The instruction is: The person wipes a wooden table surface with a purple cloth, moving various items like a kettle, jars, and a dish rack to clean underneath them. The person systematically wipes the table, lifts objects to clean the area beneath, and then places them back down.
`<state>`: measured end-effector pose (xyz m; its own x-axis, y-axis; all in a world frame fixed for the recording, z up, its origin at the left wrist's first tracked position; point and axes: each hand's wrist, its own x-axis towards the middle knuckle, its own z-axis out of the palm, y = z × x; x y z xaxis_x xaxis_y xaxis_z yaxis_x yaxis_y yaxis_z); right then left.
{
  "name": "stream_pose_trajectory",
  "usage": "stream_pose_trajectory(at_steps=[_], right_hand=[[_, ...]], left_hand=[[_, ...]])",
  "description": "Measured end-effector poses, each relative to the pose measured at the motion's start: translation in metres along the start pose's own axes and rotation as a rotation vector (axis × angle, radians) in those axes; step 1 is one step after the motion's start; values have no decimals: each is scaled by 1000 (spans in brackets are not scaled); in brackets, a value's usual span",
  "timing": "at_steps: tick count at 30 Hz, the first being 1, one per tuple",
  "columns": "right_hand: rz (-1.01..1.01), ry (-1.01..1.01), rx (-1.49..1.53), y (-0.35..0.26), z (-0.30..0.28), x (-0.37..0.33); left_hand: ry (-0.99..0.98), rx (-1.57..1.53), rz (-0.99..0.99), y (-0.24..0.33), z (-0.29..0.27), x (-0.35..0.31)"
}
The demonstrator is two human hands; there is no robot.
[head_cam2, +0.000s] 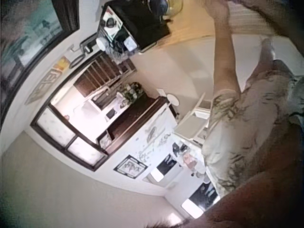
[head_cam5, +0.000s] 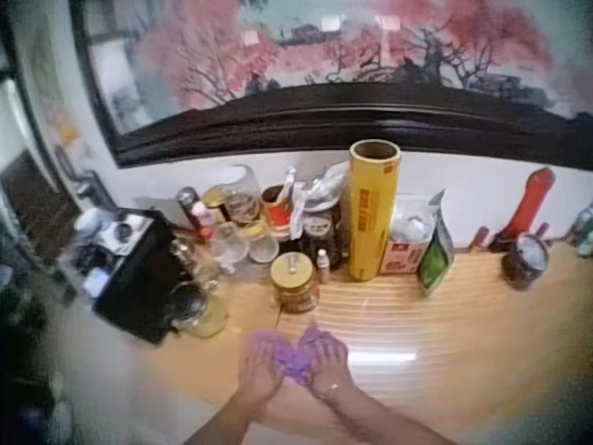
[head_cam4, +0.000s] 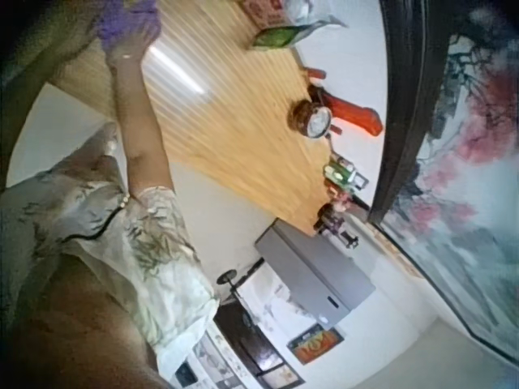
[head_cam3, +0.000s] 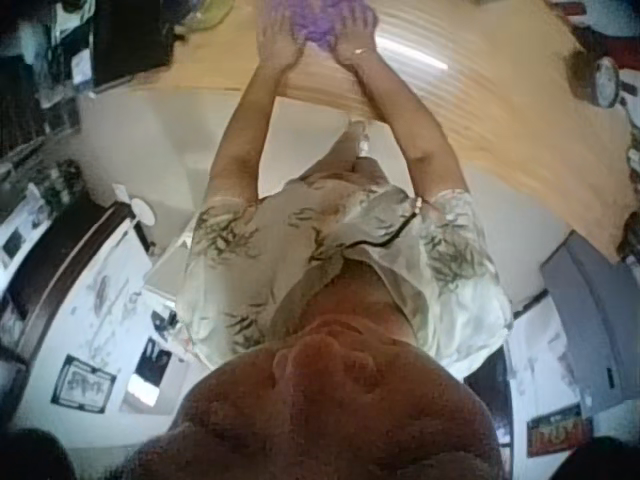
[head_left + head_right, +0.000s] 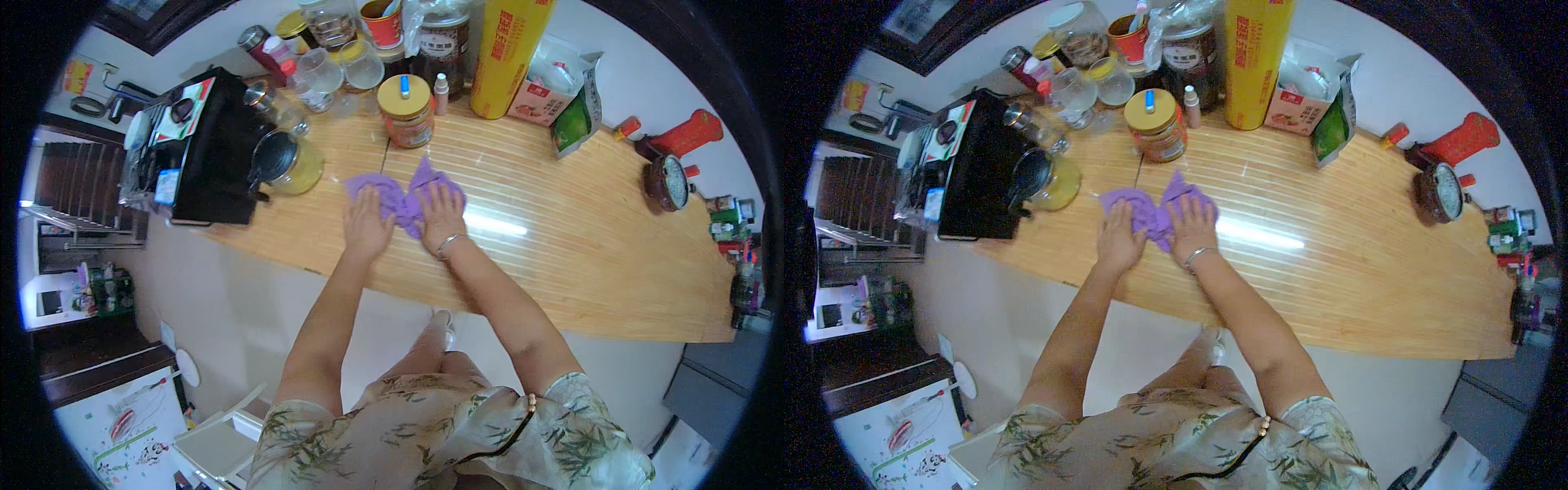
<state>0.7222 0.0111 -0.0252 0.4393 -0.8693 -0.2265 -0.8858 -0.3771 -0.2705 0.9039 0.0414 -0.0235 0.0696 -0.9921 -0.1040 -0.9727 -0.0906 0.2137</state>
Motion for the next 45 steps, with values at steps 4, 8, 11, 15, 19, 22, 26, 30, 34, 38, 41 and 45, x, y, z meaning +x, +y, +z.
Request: stream_pose_trajectory(at_steps=[4, 8, 11, 15, 19, 22, 26, 30, 34, 38, 41, 45], right_hand=[[-162, 7, 67, -66, 37, -52], [-121, 39, 79, -52, 37, -113], [18, 133, 63, 4, 28, -169], [259, 251, 35, 80, 39, -255], [267, 276, 23, 123, 49, -294], [378, 297, 15, 110, 62, -272], [457, 272, 9, 76, 70, -205], [527, 182, 25, 37, 43, -108], [589, 205, 24, 25, 22, -29], [560, 279, 48, -13, 36, -19], [521, 226, 58, -80, 49, -34], [460, 161, 45, -169, 55, -32]], left_hand=[[-33, 56, -92, -57, -9, -88], [56, 38, -15, -37, 18, -140], [100, 5, 180, 18, 44, -151], [-26, -54, 385, 128, 60, -174], [-193, -140, 483, 182, 51, -187], [-244, -114, 513, 159, 45, -169], [-203, -72, 465, 97, 29, -117], [-143, -41, 481, 32, 7, -49], [-131, -47, 529, 7, -3, -13], [-167, -42, 472, -38, -18, -6], [-196, -41, 447, -98, -26, -22], [-257, -69, 398, -179, -52, -70]])
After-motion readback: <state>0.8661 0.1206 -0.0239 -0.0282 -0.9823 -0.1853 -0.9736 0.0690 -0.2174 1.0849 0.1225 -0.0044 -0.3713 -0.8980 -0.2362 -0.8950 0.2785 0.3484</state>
